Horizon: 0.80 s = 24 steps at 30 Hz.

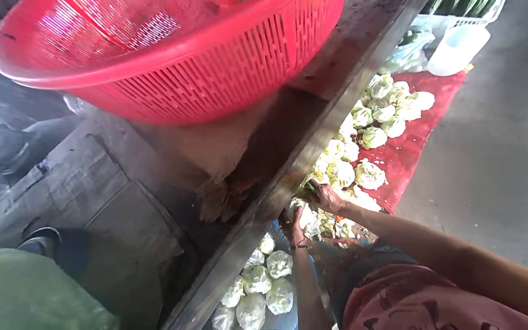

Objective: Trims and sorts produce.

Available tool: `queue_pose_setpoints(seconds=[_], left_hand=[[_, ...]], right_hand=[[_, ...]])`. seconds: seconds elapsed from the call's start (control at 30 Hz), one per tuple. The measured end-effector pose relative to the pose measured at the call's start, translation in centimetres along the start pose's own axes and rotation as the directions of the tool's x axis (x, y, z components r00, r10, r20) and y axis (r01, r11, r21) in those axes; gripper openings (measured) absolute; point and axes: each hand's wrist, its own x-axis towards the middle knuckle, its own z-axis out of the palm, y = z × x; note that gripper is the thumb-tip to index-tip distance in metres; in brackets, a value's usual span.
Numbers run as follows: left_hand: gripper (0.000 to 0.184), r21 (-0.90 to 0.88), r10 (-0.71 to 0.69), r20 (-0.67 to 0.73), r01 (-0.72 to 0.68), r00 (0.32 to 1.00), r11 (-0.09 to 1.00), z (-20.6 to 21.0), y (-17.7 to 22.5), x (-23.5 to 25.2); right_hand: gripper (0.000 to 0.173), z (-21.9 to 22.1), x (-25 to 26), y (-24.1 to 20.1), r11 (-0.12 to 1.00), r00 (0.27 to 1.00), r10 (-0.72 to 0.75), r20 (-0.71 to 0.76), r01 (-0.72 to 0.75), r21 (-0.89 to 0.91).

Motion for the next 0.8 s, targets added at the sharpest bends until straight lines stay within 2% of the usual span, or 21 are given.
queue_pose_setpoints(seconds=[0.13,0.27,0.3,0.4,0.5,0.63,0.7,0.8], left_hand=[[0.058,-0.075,-0.033,-0.078,0.027,0.996,0.997,0.5,0.1,0.1],[0.03,-0.326,-0.172,0.006,0.165,0.985,0.931,0.2,2.4,0.0],[0.029,-0.377,-0.198,0.026,0.193,0.98,0.906,0.1,3.2,0.0],[0.051,-0.475,-0.28,0.119,0.302,0.953,0.826,-0.3,3.7,0.5],[0.07,-0.552,-0.323,0.231,0.396,0.918,0.734,-0.6,2.0,1.8],[0.07,-0.638,-0.244,0.36,0.429,0.9,0.64,-1.8,-0.7,2.9],[0.07,-0.627,-0.189,0.383,0.404,0.904,0.666,-2.4,-1.3,3.1],[0.052,-0.623,-0.133,0.384,0.363,0.914,0.693,-2.2,-0.1,2.5]], right_hand=[[0.042,0.4,1.2,-0.4,0.972,0.976,0.219,-0.009,-0.218,0.092],[0.044,-0.4,2.6,2.3,0.908,0.918,0.397,-0.006,-0.391,0.151],[0.043,-0.8,2.9,3.0,0.898,0.91,0.414,0.007,-0.41,0.163],[0.04,-1.4,3.7,3.6,0.885,0.908,0.419,0.018,-0.413,0.216],[0.039,-2.0,4.4,3.3,0.874,0.909,0.415,-0.029,-0.39,0.29],[0.035,-3.8,5.6,3.5,0.86,0.879,0.438,-0.189,-0.349,0.373],[0.037,-4.8,6.3,4.1,0.902,0.897,0.36,-0.257,-0.265,0.34],[0.05,-5.4,6.2,3.7,0.937,0.953,0.244,-0.181,-0.183,0.298]])
